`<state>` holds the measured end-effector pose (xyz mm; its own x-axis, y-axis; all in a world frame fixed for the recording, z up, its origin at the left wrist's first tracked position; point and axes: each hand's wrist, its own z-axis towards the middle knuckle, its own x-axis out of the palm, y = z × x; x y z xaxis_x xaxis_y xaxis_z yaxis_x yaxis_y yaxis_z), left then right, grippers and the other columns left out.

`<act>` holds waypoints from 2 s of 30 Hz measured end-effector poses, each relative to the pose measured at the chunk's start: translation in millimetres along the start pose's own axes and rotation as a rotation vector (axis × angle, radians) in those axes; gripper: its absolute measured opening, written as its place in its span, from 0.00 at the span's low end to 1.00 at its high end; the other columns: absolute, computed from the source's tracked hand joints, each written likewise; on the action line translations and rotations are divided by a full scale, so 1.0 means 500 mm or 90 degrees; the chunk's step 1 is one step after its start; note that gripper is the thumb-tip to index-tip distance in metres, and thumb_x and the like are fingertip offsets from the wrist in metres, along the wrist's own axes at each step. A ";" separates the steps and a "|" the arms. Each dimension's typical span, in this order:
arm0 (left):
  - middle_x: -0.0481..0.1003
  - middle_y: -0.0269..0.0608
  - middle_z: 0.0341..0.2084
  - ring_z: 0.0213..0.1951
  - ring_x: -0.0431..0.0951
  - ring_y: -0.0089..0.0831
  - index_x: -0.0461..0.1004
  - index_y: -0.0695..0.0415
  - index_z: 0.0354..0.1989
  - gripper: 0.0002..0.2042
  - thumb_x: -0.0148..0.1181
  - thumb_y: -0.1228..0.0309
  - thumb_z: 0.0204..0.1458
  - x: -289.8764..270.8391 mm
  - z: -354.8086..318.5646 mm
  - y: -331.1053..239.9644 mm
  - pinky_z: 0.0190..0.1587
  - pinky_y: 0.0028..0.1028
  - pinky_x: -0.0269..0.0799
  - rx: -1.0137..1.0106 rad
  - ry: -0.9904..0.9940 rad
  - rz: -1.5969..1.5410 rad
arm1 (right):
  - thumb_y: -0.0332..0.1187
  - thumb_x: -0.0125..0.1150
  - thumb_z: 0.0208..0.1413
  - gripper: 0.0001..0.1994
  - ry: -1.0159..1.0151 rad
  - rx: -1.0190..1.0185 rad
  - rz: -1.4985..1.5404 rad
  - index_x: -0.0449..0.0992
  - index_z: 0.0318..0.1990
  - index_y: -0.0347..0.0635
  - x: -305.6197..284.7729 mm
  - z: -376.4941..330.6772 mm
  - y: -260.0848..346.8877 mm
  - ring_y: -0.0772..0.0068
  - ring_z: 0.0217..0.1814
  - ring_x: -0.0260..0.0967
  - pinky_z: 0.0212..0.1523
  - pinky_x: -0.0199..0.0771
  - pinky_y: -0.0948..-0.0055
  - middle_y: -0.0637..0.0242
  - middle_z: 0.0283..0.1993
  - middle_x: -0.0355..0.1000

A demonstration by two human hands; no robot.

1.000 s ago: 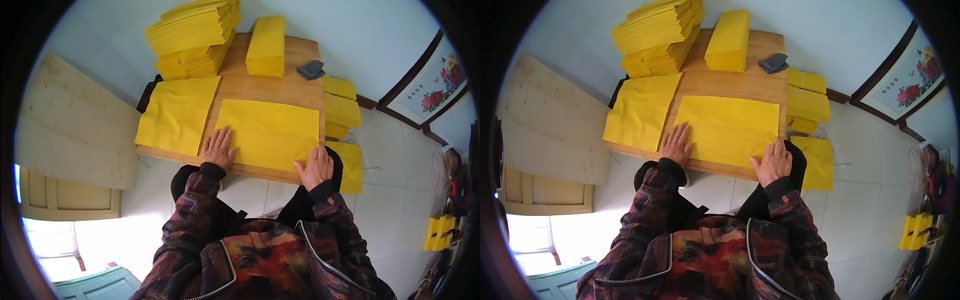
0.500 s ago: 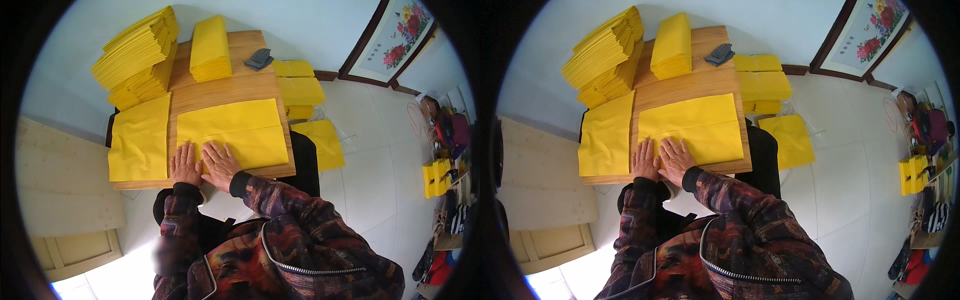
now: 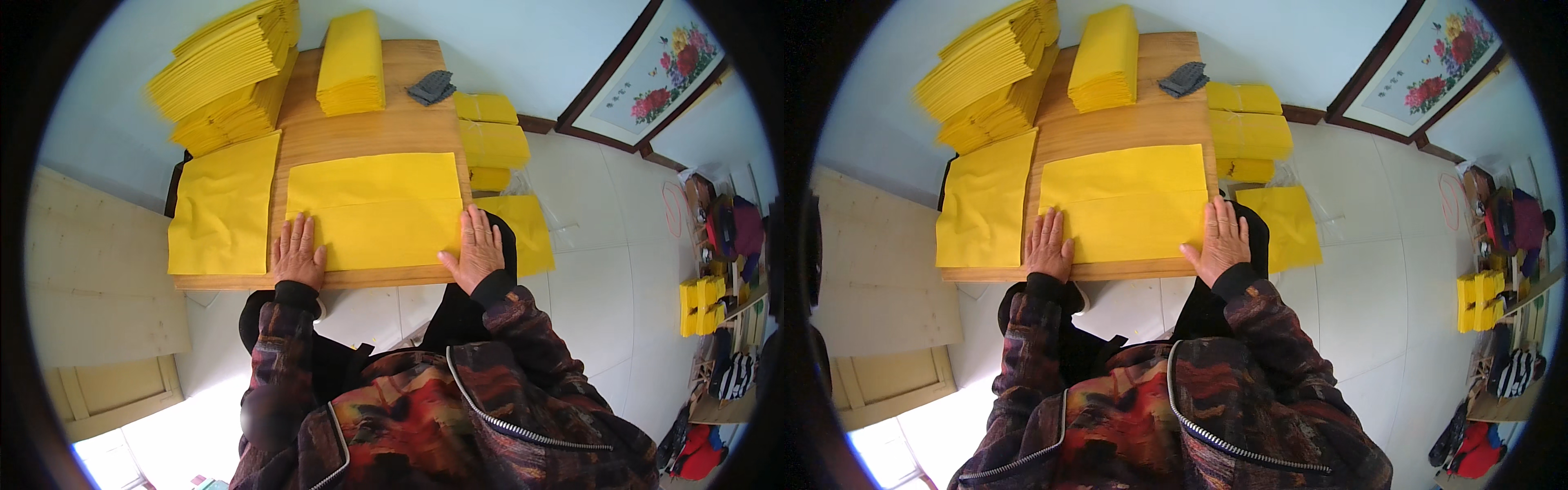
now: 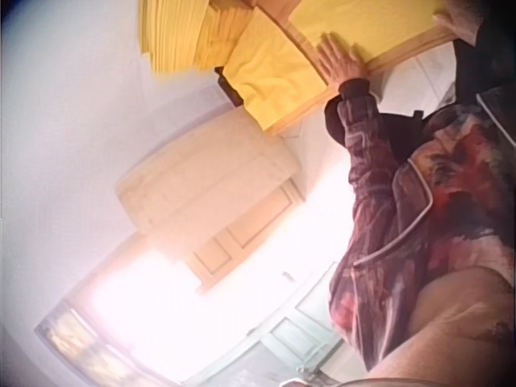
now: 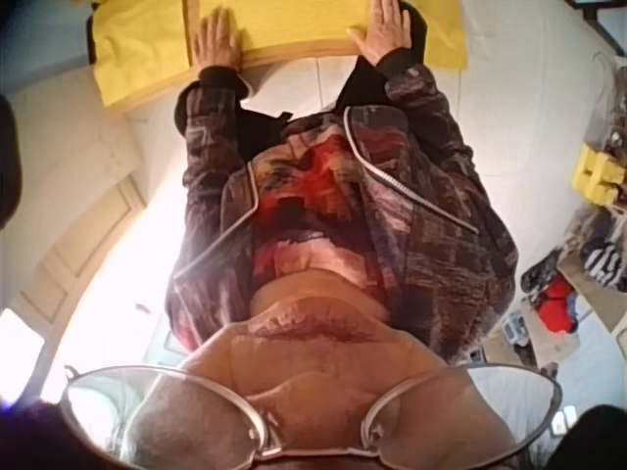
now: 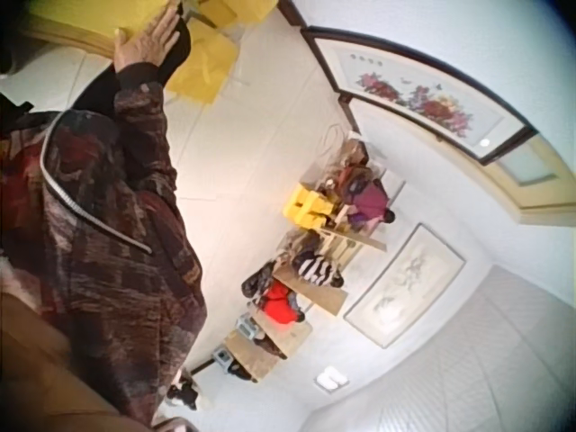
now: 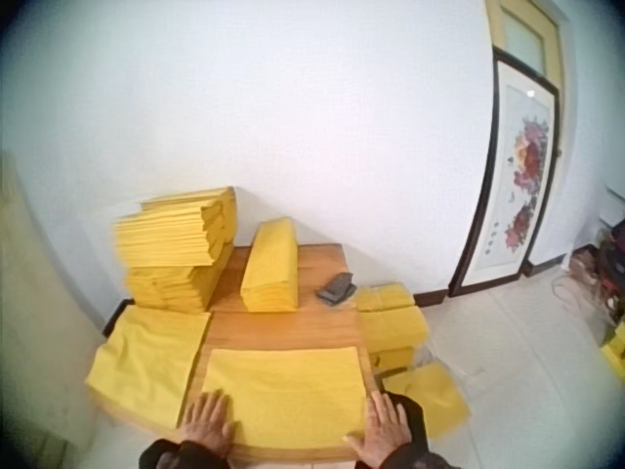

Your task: The person folds yellow paper sheets on a wooden table, aligning edges and pressing creases. The folded sheets are stacked on the table. The person repeats the folding process for multiple sheets.

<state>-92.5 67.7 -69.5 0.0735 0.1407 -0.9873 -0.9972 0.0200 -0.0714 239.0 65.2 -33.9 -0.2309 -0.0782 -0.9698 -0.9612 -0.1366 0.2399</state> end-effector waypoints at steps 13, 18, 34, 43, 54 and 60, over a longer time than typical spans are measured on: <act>0.50 0.31 0.68 0.69 0.47 0.37 0.54 0.45 0.67 0.29 0.46 0.55 0.55 -0.011 0.000 -0.007 0.67 0.43 0.41 -0.021 0.022 -0.017 | 0.54 0.49 0.56 0.39 0.058 -0.220 0.026 0.47 0.68 0.40 0.060 0.074 0.178 0.61 0.76 0.29 0.71 0.27 0.52 0.60 0.74 0.37; 0.50 0.31 0.68 0.69 0.47 0.38 0.54 0.45 0.67 0.29 0.46 0.55 0.55 -0.011 -0.002 -0.007 0.67 0.43 0.41 -0.022 0.026 -0.030 | 0.52 0.53 0.54 0.40 0.009 -0.087 -0.011 0.47 0.68 0.40 0.018 0.076 0.041 0.59 0.76 0.31 0.71 0.30 0.52 0.59 0.74 0.38; 0.46 0.34 0.69 0.69 0.44 0.39 0.53 0.47 0.67 0.31 0.45 0.49 0.56 -0.036 -0.046 -0.055 0.66 0.50 0.38 -0.110 0.077 -0.060 | 0.51 0.58 0.51 0.37 0.029 -0.324 0.001 0.54 0.66 0.47 0.041 0.010 0.083 0.64 0.75 0.37 0.70 0.32 0.49 0.67 0.72 0.44; 0.47 0.38 0.68 0.69 0.45 0.36 0.51 0.49 0.67 0.37 0.54 0.49 0.50 -0.056 -0.093 -0.167 0.67 0.48 0.36 0.144 0.033 -0.023 | 0.51 0.63 0.47 0.44 0.062 -0.342 0.101 0.50 0.67 0.39 0.079 -0.025 0.162 0.59 0.76 0.33 0.71 0.32 0.52 0.59 0.72 0.43; 0.50 0.33 0.68 0.68 0.50 0.31 0.53 0.48 0.66 0.36 0.57 0.71 0.45 -0.051 -0.127 -0.008 0.67 0.41 0.44 0.111 0.082 0.081 | 0.47 0.61 0.50 0.39 -0.037 -0.216 0.032 0.52 0.65 0.37 -0.013 -0.032 -0.031 0.56 0.74 0.38 0.68 0.40 0.51 0.56 0.71 0.45; 0.69 0.39 0.53 0.52 0.70 0.36 0.71 0.53 0.48 0.19 0.53 0.77 0.43 -0.077 -0.127 0.014 0.54 0.37 0.63 0.216 -0.055 -0.053 | 0.36 0.62 0.50 0.24 -0.131 -0.183 0.195 0.65 0.54 0.37 -0.034 -0.067 0.011 0.55 0.45 0.70 0.42 0.69 0.59 0.56 0.41 0.71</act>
<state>-103.2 -0.4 -40.8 0.1689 0.2080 -0.9634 -0.9291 0.3599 -0.0852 242.5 32.5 -14.6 -0.5506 0.0362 -0.8340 -0.7697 -0.4087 0.4904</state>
